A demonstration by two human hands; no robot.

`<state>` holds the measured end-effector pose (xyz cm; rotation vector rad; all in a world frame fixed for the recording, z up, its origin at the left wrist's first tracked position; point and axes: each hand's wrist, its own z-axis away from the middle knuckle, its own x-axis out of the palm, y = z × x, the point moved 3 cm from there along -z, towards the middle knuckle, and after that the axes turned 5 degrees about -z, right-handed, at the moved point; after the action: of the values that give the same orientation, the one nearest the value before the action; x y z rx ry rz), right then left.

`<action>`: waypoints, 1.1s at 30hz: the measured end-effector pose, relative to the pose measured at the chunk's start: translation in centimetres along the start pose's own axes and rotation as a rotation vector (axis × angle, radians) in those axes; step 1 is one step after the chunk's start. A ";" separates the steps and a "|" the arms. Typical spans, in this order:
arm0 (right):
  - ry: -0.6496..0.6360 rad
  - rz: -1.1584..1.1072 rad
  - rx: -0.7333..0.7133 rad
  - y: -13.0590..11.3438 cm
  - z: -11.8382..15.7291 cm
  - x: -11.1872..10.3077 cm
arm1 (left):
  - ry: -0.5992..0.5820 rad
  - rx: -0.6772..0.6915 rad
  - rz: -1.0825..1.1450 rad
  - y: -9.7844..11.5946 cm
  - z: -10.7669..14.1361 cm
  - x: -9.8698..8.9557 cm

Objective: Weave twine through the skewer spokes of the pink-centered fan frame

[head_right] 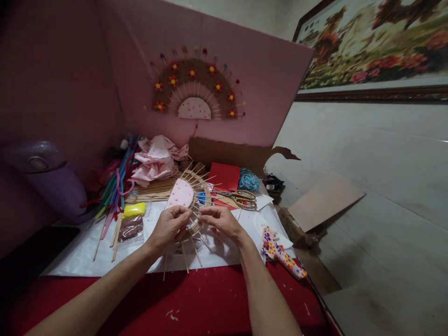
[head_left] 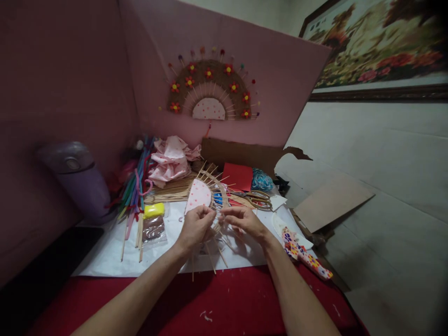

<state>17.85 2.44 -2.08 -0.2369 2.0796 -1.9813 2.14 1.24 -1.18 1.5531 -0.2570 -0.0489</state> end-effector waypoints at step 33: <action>0.074 0.098 -0.258 -1.3 0.7 1.9 | -0.013 0.625 -1.194 0.3 0.7 0.4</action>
<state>16.14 1.13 -0.97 -0.1080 2.3451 -1.6883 2.36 0.48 -0.79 2.1222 0.7437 -0.9857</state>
